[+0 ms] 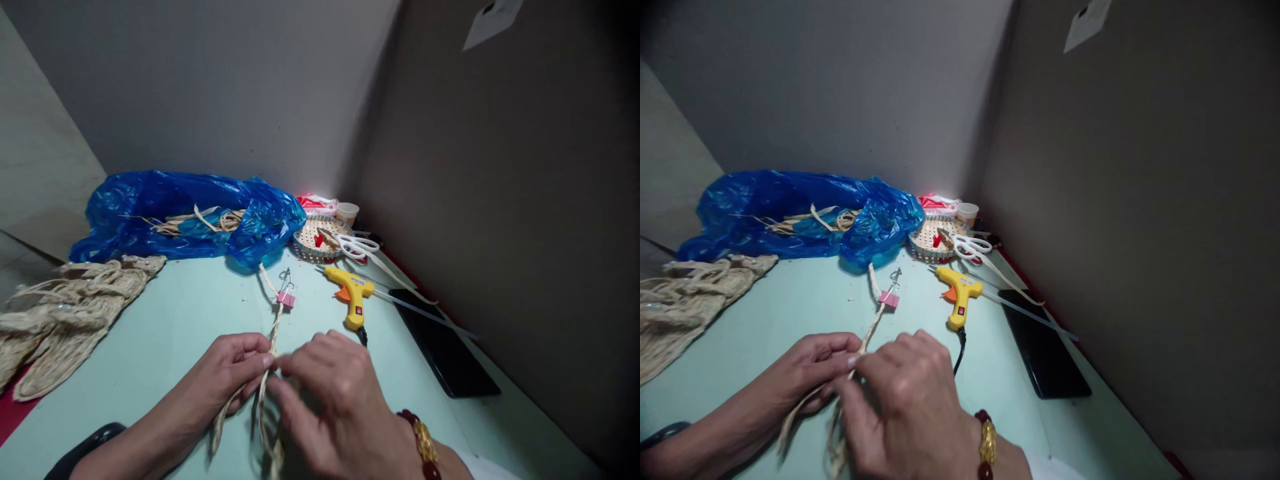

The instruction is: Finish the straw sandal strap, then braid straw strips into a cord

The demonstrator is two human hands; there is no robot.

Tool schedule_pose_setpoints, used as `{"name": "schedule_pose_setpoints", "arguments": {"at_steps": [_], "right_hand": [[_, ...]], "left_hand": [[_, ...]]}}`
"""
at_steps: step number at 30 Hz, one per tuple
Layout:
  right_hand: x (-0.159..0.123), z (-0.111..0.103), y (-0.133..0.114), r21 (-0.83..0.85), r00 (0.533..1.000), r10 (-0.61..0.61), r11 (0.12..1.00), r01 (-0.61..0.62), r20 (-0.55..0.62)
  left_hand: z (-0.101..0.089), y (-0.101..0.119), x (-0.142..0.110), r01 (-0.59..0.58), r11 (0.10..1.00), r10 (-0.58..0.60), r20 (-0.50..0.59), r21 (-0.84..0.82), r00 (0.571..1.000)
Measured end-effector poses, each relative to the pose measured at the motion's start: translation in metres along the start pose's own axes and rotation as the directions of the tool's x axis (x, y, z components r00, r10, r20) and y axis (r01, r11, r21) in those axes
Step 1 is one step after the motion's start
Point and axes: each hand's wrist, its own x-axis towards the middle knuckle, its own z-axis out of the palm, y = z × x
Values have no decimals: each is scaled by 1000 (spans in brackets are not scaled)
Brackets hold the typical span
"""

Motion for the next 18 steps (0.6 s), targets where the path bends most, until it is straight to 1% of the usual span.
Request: {"name": "schedule_pose_setpoints", "arguments": {"at_steps": [1, 2, 3, 4, 5, 6, 7, 8, 9, 10, 11, 13, 14, 16, 18], "right_hand": [[3, -3, 0, 68, 993, 114, 991, -111, -37], [6, -5, 2, 144, 974, 223, 966, -216, -30], [8, -6, 3, 217, 951, 307, 927, -307, 34], [9, -5, 6, 293, 923, 358, 876, -384, 140], [10, -3, 8, 375, 891, 370, 811, -448, 264], [11, -1, 11, 457, 857, 349, 734, -501, 379], [11, 2, 13, 520, 824, 320, 654, -549, 468], [10, 5, 15, 554, 798, 302, 591, -586, 522], [10, 7, 16, 561, 783, 301, 564, -606, 544], [10, 8, 17, 545, 782, 313, 579, -607, 538], [10, 9, 17, 510, 794, 327, 627, -588, 513], [11, 8, 16, 435, 833, 331, 733, -523, 445], [11, 8, 16, 411, 850, 322, 767, -493, 418], [12, 6, 15, 392, 866, 310, 795, -462, 392], [12, 6, 15, 400, 872, 314, 793, -459, 376]], "left_hand": [[0, 1, -1, 3, 1000, -3, -1, -2, 1000], [0, 2, -2, 2, 1000, -2, 0, -1, 1000], [0, 3, -2, -7, 1000, 7, 3, 7, 1000], [0, 3, -2, -21, 999, 20, 12, 28, 1000], [0, 3, -1, -41, 997, 39, 22, 58, 999], [-1, 3, 0, -61, 994, 58, 36, 94, 998], [-1, 3, 1, -80, 988, 74, 47, 134, 996], [-2, 2, 3, -96, 980, 88, 55, 173, 995], [-2, 2, 3, -111, 972, 99, 66, 206, 993], [-2, 1, 3, -125, 965, 112, 69, 231, 991], [-2, 1, 3, -138, 959, 127, 62, 246, 990], [1, 0, 0, -170, 932, 169, 31, 321, 985], [2, 0, -3, -182, 903, 193, 12, 388, 981], [6, 2, -8, -185, 812, 236, -22, 553, 971], [10, 5, -12, -164, 715, 258, -38, 680, 965]]}}
